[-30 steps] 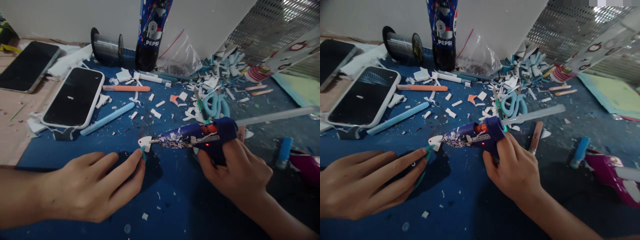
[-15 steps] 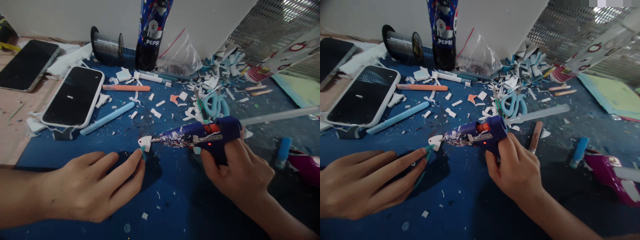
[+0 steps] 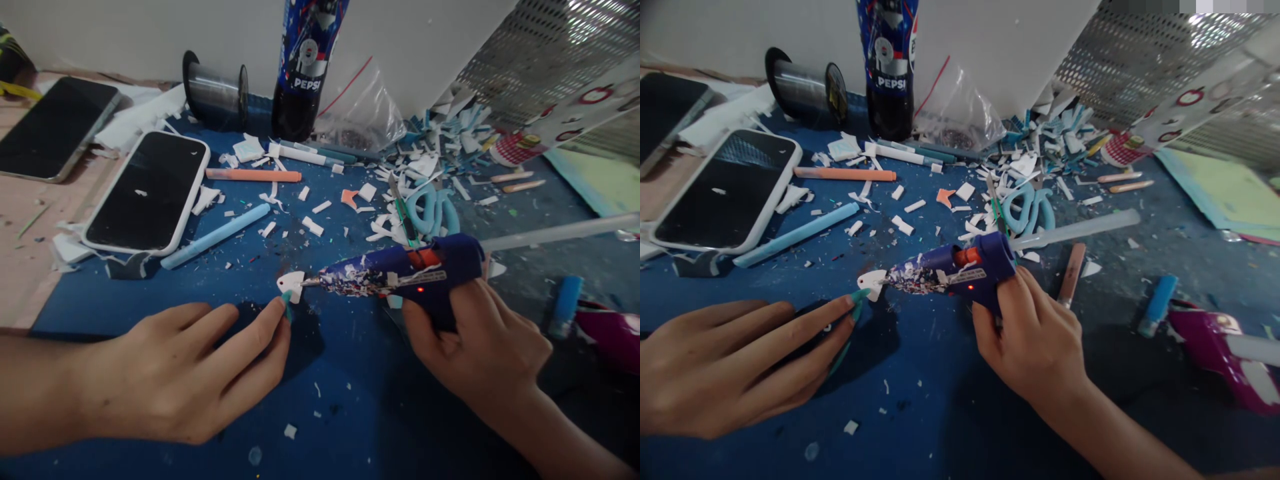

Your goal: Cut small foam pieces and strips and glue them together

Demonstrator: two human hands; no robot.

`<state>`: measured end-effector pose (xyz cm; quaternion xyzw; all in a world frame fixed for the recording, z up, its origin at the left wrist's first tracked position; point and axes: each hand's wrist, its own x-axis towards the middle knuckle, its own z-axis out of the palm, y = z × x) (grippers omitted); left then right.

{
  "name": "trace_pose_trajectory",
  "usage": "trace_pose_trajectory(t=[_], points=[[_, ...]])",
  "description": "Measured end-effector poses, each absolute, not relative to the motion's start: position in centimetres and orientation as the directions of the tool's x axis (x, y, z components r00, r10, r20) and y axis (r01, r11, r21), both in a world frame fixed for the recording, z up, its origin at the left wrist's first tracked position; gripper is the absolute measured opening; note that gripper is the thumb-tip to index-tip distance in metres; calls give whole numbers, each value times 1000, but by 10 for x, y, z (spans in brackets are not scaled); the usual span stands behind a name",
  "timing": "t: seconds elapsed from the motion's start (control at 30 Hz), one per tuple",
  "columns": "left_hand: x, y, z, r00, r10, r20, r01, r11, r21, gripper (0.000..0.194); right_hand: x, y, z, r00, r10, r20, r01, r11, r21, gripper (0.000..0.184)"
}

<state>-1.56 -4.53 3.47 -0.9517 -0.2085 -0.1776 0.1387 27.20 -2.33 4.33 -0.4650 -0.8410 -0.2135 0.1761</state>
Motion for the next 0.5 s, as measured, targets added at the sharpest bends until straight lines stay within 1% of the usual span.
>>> trace_pose_trajectory(t=[0.17, 0.3, 0.4, 0.47, 0.5], points=[[-14, -45, 36, 849, 344, 401, 442, -878, -185, 27, 272, -23, 45, -532, 689, 493, 843, 489, 225, 8], [-13, -44, 37, 857, 335, 393, 430, -884, -185, 27, 269, -29, 51, -572, 663, 483, 819, 497, 287, 15], [-14, -44, 38, 861, 331, 387, 421, -890, -173, 27, 267, -33, 57, -610, 636, 472, 792, 494, 359, 18], [-15, -44, 38, 863, 330, 384, 418, -892, -173, 27, 270, -31, 61, -612, 588, 529, 790, 430, 437, 22], [-16, -45, 38, 863, 327, 385, 417, -891, -178, 28, 273, -27, 62, -577, 567, 589, 815, 351, 461, 25]])
